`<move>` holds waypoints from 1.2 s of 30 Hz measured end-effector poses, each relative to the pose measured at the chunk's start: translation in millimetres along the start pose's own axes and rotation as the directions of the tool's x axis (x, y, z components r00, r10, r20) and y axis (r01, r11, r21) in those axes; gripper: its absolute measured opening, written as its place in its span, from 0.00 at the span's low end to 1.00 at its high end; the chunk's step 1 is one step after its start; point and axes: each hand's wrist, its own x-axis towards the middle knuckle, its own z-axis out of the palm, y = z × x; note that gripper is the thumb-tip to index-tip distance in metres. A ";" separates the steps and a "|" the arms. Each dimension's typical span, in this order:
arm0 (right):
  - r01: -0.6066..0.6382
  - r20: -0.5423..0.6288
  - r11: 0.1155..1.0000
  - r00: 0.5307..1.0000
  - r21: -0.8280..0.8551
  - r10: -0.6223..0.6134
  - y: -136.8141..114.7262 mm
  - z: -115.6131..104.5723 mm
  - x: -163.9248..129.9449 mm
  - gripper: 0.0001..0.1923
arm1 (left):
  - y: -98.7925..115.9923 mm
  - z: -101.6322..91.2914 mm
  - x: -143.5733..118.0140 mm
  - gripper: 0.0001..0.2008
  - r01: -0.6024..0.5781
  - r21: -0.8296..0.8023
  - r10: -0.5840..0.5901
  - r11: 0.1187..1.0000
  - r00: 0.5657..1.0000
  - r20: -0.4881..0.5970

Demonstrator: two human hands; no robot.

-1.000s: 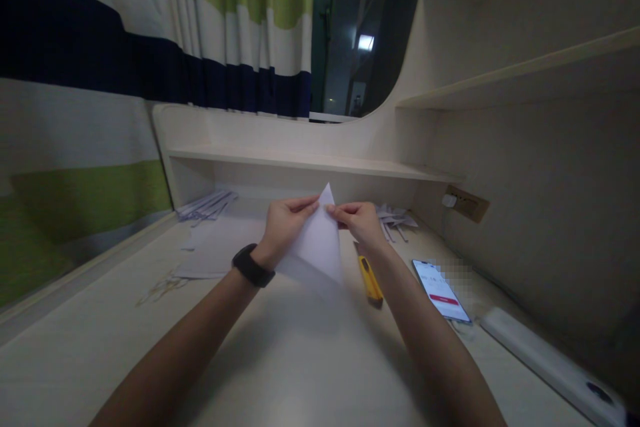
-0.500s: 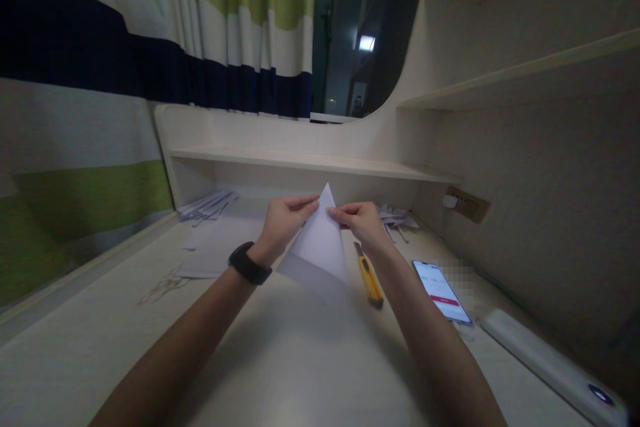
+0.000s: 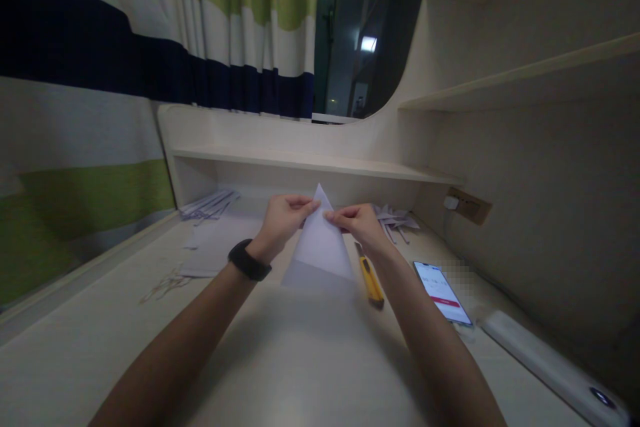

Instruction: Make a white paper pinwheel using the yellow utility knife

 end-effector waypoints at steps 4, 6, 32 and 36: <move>0.035 -0.040 0.999 0.999 -0.034 -0.036 0.2 1.0 -0.1 0.20 | -1.1 -0.6 1.0 0.16 -0.002 -0.010 0.002 1.000 1.000 0.030; 0.044 -0.038 0.998 0.998 -0.038 -0.045 0.8 1.4 0.4 0.20 | -0.4 -0.6 0.7 0.15 -0.014 -0.006 0.014 1.000 1.000 0.021; -0.111 0.191 0.993 0.976 0.036 0.102 3.6 16.9 -21.2 0.16 | 3.7 -12.6 6.7 0.14 0.001 -0.152 -0.008 0.988 0.999 -0.046; -0.070 0.075 0.997 0.995 0.018 0.068 15.9 21.5 -34.9 0.17 | -3.1 -9.1 7.7 0.17 0.058 -0.197 -0.059 0.979 0.998 0.000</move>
